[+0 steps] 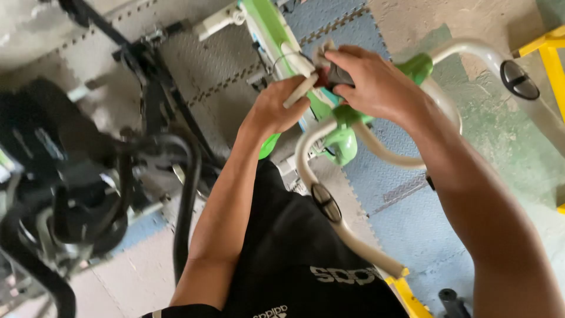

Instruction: Cleaning a stationary exercise bike using a spray bottle and a cloth.

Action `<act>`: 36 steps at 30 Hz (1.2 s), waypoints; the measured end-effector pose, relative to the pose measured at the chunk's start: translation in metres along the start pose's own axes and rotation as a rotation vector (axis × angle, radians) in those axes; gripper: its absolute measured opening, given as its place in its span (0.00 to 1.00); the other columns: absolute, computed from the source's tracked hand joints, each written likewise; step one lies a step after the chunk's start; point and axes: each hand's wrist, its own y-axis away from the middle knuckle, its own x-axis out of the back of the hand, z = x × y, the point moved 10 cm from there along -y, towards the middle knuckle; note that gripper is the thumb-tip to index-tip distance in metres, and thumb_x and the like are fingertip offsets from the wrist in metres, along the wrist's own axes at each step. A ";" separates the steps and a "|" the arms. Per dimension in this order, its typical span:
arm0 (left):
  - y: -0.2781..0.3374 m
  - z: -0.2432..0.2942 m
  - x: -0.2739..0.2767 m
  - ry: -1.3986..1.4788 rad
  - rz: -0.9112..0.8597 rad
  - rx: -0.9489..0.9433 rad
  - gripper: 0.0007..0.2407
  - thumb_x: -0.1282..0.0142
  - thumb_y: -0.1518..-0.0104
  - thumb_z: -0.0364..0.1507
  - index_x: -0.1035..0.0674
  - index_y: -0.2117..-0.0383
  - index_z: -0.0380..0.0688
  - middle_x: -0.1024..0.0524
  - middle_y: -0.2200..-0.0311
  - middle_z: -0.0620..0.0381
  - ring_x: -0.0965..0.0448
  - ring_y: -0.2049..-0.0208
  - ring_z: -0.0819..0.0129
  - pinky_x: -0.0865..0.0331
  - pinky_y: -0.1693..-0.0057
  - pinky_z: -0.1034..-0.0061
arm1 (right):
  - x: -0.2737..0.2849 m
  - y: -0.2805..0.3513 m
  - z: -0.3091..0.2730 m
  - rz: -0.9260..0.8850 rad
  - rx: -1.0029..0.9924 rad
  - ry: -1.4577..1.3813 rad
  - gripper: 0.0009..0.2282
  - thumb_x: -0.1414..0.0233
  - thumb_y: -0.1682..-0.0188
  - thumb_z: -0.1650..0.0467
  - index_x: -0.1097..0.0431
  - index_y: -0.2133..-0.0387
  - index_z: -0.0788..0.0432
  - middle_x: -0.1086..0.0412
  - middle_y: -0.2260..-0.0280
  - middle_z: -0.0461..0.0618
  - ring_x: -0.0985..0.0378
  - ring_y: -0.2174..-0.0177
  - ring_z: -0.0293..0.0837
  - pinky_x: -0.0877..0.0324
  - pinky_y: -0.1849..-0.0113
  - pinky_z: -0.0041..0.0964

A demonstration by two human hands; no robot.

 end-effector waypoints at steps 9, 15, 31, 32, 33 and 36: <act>-0.093 -0.030 0.041 -0.067 -0.218 0.124 0.16 0.50 0.46 0.33 0.21 0.50 0.50 0.18 0.61 0.52 0.17 0.60 0.55 0.25 0.52 0.63 | 0.034 -0.074 0.017 0.057 -0.073 0.038 0.28 0.41 0.54 0.72 0.38 0.38 0.61 0.36 0.41 0.63 0.29 0.47 0.62 0.34 0.47 0.51; -0.121 -0.049 0.084 0.000 -0.123 -0.022 0.13 0.47 0.43 0.33 0.21 0.54 0.45 0.18 0.62 0.49 0.18 0.59 0.54 0.26 0.49 0.64 | 0.024 -0.119 0.016 0.046 -0.066 -0.058 0.26 0.42 0.55 0.72 0.36 0.40 0.62 0.34 0.42 0.63 0.28 0.48 0.61 0.32 0.47 0.49; -0.168 -0.123 0.129 -0.053 0.101 -0.287 0.18 0.41 0.41 0.32 0.24 0.46 0.41 0.22 0.49 0.44 0.22 0.48 0.45 0.28 0.42 0.58 | 0.022 -0.210 -0.006 0.194 0.120 -0.173 0.22 0.43 0.55 0.75 0.34 0.45 0.65 0.31 0.45 0.65 0.27 0.49 0.66 0.31 0.49 0.51; -0.171 -0.122 0.131 -0.069 0.065 -0.240 0.17 0.42 0.41 0.32 0.24 0.47 0.42 0.21 0.52 0.44 0.21 0.51 0.45 0.27 0.44 0.57 | 0.023 -0.214 -0.008 0.177 0.116 -0.164 0.22 0.43 0.55 0.75 0.33 0.45 0.64 0.31 0.45 0.65 0.27 0.49 0.66 0.31 0.49 0.51; -0.172 -0.122 0.134 -0.084 0.027 -0.193 0.16 0.43 0.42 0.32 0.23 0.49 0.42 0.20 0.55 0.45 0.21 0.53 0.45 0.27 0.47 0.57 | 0.023 -0.217 -0.011 0.160 0.112 -0.157 0.22 0.43 0.55 0.76 0.33 0.45 0.64 0.30 0.45 0.64 0.27 0.49 0.65 0.31 0.49 0.52; -0.171 -0.116 0.148 -0.111 -0.012 -0.082 0.14 0.45 0.43 0.31 0.22 0.52 0.42 0.20 0.60 0.45 0.20 0.57 0.45 0.27 0.51 0.56 | 0.025 -0.233 -0.018 0.138 0.111 -0.118 0.22 0.43 0.55 0.76 0.33 0.43 0.62 0.31 0.45 0.64 0.27 0.49 0.65 0.31 0.50 0.52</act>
